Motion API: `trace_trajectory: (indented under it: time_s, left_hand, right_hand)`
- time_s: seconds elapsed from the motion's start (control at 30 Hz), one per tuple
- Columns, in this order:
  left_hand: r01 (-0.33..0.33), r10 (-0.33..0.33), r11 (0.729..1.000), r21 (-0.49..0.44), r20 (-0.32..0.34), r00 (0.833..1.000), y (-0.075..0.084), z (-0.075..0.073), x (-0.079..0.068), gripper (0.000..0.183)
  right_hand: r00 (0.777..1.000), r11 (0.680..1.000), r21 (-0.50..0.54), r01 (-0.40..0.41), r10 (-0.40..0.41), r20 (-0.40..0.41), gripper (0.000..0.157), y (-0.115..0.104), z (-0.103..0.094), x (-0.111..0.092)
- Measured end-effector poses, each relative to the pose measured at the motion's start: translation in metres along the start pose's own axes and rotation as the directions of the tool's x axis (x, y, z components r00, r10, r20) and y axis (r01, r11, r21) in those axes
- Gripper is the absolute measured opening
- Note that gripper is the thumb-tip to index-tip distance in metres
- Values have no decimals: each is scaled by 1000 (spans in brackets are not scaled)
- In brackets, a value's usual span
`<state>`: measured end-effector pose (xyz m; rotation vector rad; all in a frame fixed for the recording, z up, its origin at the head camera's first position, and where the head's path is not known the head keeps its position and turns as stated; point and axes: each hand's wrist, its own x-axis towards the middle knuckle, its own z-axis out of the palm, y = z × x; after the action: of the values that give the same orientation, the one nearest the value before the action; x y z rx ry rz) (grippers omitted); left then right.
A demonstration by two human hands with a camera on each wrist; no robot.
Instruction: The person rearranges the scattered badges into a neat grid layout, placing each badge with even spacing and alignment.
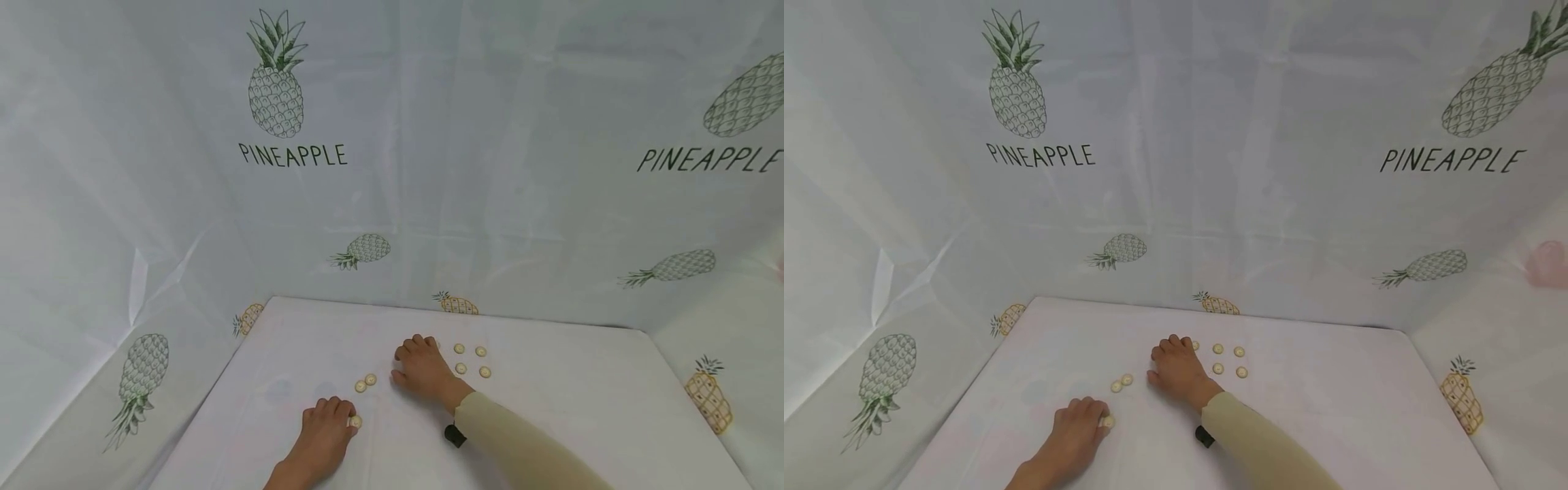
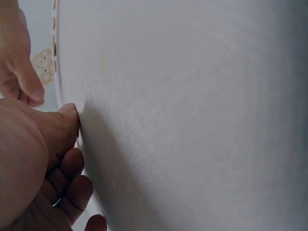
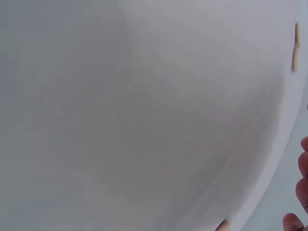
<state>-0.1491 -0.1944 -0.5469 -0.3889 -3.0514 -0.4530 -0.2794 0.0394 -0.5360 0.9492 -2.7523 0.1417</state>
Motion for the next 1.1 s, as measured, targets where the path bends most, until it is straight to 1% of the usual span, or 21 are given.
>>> trace_trajectory:
  time_s: [0.1, 0.2, 0.33, 0.4, 0.53, 0.63, 0.73, 0.87, 1.1]
  left_hand:
    - [-6, 6, 1000, -1, -5, 1000, -1, 1, -1, 22]
    - [-16, 16, 1000, -3, -13, 1000, -2, 1, -2, 23]
    - [-23, 23, 1000, -4, -15, 1000, -3, 3, -3, 23]
    - [-24, 24, 1000, -6, -12, 1000, -3, 3, -3, 22]
    - [-28, 28, 1000, -9, -15, 999, -4, 3, -3, 22]
    - [-33, 33, 999, -3, -22, 999, -4, 4, -3, 23]
    - [-38, 39, 999, 7, -28, 999, -5, 4, -2, 23]
    - [-49, 50, 999, 21, -40, 998, -6, 5, -1, 24]
    - [-36, 36, 999, 13, -29, 999, -6, 6, 0, 23]
  right_hand:
    - [999, 999, 23, 31, -32, 28, 30, -16, -3, 5]
    - [996, 997, 24, 69, -70, 53, 32, -28, -1, 9]
    - [991, 993, 3, 116, -116, 64, 31, -39, 5, 12]
    - [990, 992, -9, 127, -126, 66, 28, -42, 8, 14]
    - [988, 991, -35, 130, -127, 85, 24, -44, 10, 15]
    - [988, 992, -32, 122, -118, 97, 21, -44, 11, 15]
    - [991, 995, -9, 96, -95, 99, 21, -43, 11, 13]
    - [994, 998, 15, 68, -69, 87, 19, -40, 11, 11]
    - [995, 996, -18, 88, -87, 51, 20, -36, 7, 4]
